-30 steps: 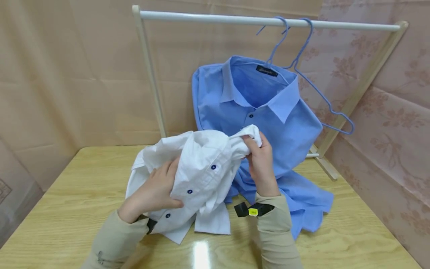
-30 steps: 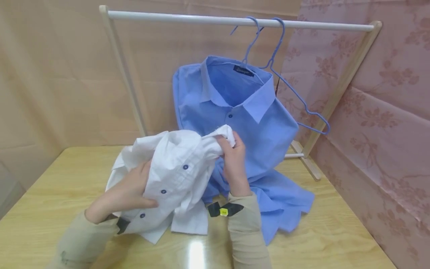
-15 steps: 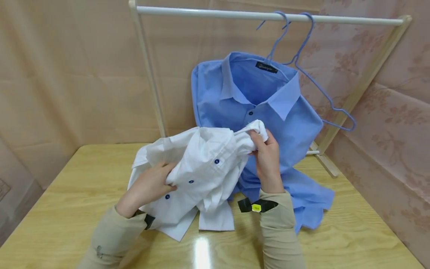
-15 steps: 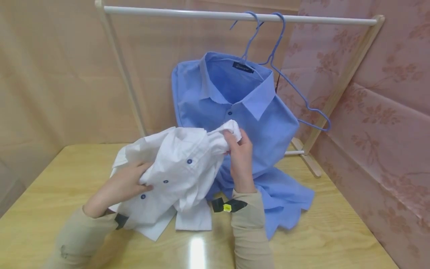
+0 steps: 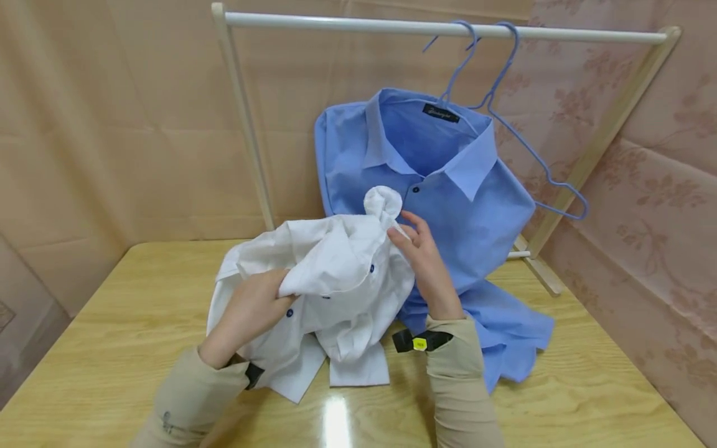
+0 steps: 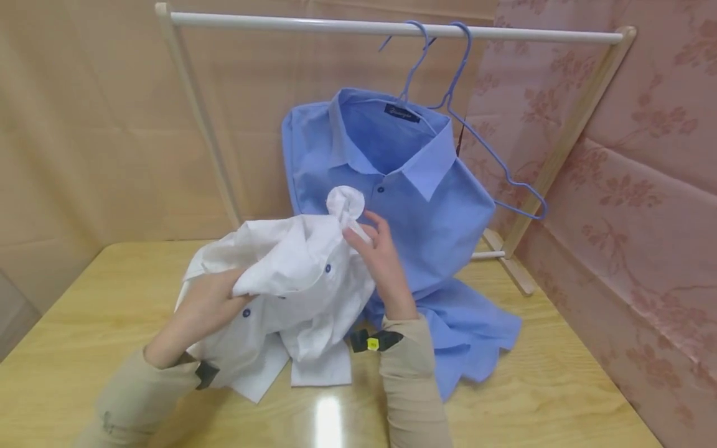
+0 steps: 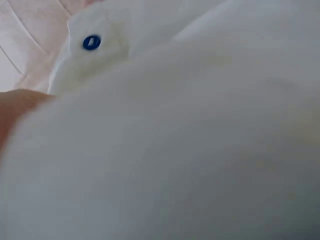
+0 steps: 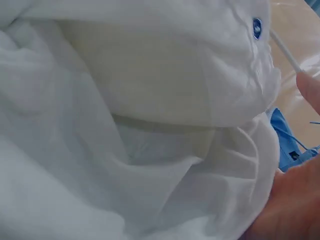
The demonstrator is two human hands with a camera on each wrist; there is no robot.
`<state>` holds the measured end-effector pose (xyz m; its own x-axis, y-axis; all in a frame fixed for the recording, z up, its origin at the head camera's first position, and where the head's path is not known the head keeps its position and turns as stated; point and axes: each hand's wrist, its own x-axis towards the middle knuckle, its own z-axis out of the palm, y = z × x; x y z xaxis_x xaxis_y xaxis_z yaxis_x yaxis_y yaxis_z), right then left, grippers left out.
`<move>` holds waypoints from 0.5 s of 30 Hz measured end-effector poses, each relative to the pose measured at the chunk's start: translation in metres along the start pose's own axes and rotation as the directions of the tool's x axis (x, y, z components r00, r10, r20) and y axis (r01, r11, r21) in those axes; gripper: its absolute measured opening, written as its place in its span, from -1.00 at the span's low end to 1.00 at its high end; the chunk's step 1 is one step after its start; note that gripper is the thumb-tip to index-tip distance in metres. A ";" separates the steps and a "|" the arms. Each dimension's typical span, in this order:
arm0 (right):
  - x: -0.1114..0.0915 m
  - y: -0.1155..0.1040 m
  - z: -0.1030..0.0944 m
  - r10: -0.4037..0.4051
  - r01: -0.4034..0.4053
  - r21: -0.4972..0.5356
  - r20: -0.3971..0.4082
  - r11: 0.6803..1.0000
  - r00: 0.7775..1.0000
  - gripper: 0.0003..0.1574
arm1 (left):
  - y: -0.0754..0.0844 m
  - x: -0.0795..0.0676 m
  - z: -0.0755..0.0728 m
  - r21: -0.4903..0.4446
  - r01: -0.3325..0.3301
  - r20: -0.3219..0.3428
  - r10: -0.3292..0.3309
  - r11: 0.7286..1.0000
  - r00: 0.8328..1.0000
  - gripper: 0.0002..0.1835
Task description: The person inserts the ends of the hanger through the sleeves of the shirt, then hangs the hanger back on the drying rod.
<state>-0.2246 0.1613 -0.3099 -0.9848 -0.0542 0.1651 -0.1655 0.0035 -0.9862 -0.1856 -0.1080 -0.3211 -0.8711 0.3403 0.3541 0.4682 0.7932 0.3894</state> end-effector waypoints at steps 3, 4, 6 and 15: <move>0.002 0.004 0.002 0.068 -0.063 -0.062 0.078 0.996 0.995 -0.06 | 0.007 -0.003 -0.004 -0.087 0.032 -0.071 -0.038 0.996 0.997 -0.89; 0.002 0.006 0.003 0.099 -0.090 -0.092 0.094 0.992 0.991 -0.03 | 0.009 -0.005 -0.005 -0.128 0.045 -0.097 -0.057 0.991 0.994 -0.92; 0.003 0.011 0.004 0.152 -0.135 -0.143 0.119 0.980 0.981 0.03 | 0.013 -0.008 -0.007 -0.204 0.065 -0.150 -0.097 0.977 0.984 -0.97; 0.006 0.015 0.010 0.263 -0.247 -0.090 0.263 0.965 0.928 0.13 | 0.030 -0.015 -0.014 -0.319 -0.057 -0.187 -0.004 0.946 0.982 -0.87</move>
<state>-0.2321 0.1508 -0.3239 -0.9437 -0.3124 -0.1090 0.0792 0.1063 -0.9912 -0.1560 -0.0961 -0.3031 -0.8299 0.2361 0.5054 0.5396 0.5699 0.6198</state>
